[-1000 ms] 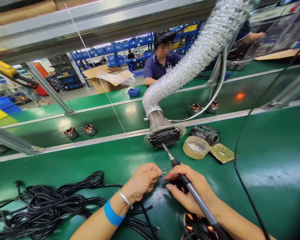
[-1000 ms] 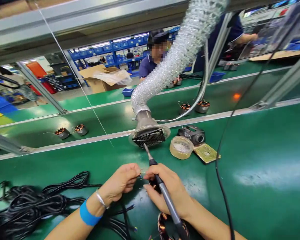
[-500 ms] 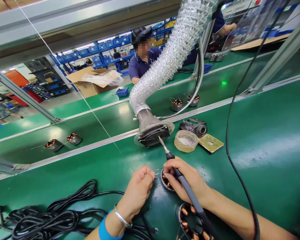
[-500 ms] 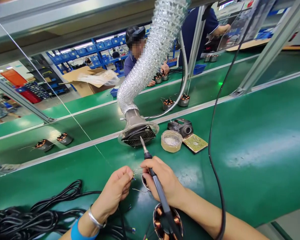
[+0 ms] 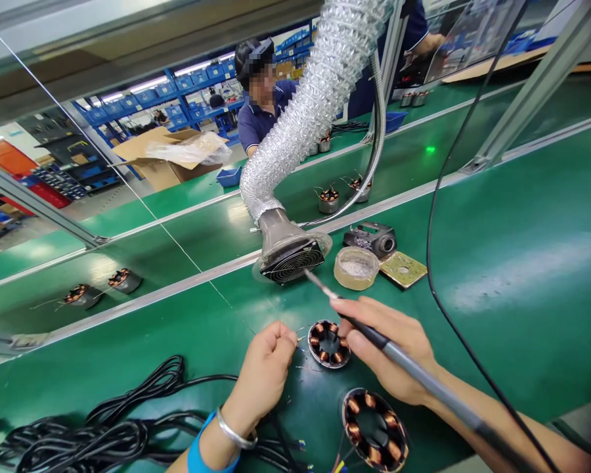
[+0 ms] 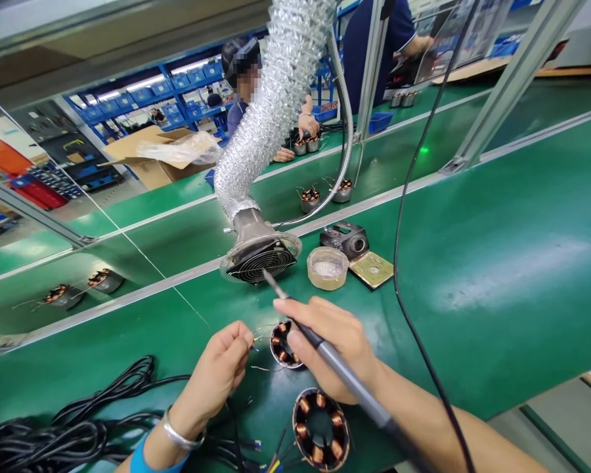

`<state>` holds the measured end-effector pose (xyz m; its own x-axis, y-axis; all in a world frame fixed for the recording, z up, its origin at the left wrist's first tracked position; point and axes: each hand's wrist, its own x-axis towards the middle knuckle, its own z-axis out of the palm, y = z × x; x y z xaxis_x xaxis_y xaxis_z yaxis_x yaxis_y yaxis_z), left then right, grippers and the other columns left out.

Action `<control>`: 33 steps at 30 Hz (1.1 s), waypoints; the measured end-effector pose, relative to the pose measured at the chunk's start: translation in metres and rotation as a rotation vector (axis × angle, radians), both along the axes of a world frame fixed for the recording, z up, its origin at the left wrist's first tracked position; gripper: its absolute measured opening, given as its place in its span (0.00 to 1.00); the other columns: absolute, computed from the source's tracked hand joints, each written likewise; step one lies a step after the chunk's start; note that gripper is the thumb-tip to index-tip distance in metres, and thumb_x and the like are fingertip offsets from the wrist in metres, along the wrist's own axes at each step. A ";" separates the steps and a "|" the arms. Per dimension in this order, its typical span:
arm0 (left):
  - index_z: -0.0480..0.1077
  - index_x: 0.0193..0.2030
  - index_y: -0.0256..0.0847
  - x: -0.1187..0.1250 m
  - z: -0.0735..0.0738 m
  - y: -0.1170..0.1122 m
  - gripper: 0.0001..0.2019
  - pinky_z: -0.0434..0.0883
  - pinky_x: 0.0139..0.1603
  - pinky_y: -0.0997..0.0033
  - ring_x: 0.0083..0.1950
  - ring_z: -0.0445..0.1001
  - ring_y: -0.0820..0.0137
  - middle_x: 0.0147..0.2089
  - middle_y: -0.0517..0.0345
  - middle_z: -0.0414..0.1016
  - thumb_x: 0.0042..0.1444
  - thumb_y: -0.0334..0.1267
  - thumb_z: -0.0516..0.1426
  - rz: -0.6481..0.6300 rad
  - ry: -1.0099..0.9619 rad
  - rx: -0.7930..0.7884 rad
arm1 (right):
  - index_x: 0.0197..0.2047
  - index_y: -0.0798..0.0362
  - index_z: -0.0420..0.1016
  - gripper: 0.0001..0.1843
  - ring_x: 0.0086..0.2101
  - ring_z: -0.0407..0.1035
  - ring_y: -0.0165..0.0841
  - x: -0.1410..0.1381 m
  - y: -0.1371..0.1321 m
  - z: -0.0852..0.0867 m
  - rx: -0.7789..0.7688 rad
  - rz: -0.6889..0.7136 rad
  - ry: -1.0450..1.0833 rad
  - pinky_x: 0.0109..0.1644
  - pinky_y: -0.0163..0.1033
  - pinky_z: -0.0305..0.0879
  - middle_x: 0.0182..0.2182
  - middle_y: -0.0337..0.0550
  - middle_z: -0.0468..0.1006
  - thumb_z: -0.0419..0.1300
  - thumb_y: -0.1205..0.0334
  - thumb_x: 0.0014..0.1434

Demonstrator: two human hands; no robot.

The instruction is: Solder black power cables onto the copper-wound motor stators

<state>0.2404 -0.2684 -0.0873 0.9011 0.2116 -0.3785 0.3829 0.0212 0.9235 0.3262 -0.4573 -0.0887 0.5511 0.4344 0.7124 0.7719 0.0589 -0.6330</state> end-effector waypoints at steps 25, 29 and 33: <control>0.56 0.26 0.42 -0.004 0.006 -0.004 0.15 0.48 0.22 0.76 0.21 0.47 0.77 0.19 0.71 0.49 0.59 0.47 0.51 -0.044 -0.015 0.283 | 0.37 0.52 0.77 0.07 0.23 0.67 0.31 -0.002 -0.004 0.000 0.115 0.012 0.259 0.26 0.36 0.63 0.26 0.40 0.77 0.58 0.63 0.57; 0.56 0.26 0.42 -0.004 0.008 -0.004 0.15 0.51 0.24 0.75 0.23 0.49 0.75 0.20 0.70 0.50 0.60 0.47 0.50 -0.055 -0.023 0.344 | 0.38 0.52 0.77 0.09 0.21 0.66 0.31 -0.007 -0.004 0.010 0.088 0.042 0.156 0.25 0.36 0.63 0.24 0.40 0.75 0.56 0.66 0.56; 0.56 0.26 0.42 -0.004 0.010 -0.004 0.15 0.53 0.27 0.74 0.25 0.51 0.74 0.22 0.69 0.52 0.60 0.47 0.50 -0.068 -0.047 0.383 | 0.40 0.53 0.76 0.13 0.19 0.63 0.30 -0.014 -0.003 0.013 0.083 0.051 0.049 0.23 0.37 0.58 0.22 0.39 0.72 0.54 0.69 0.52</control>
<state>0.2360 -0.2724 -0.0773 0.9324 0.2684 -0.2420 0.3288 -0.3522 0.8763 0.3122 -0.4604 -0.0760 0.5647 0.4033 0.7200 0.7348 0.1514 -0.6611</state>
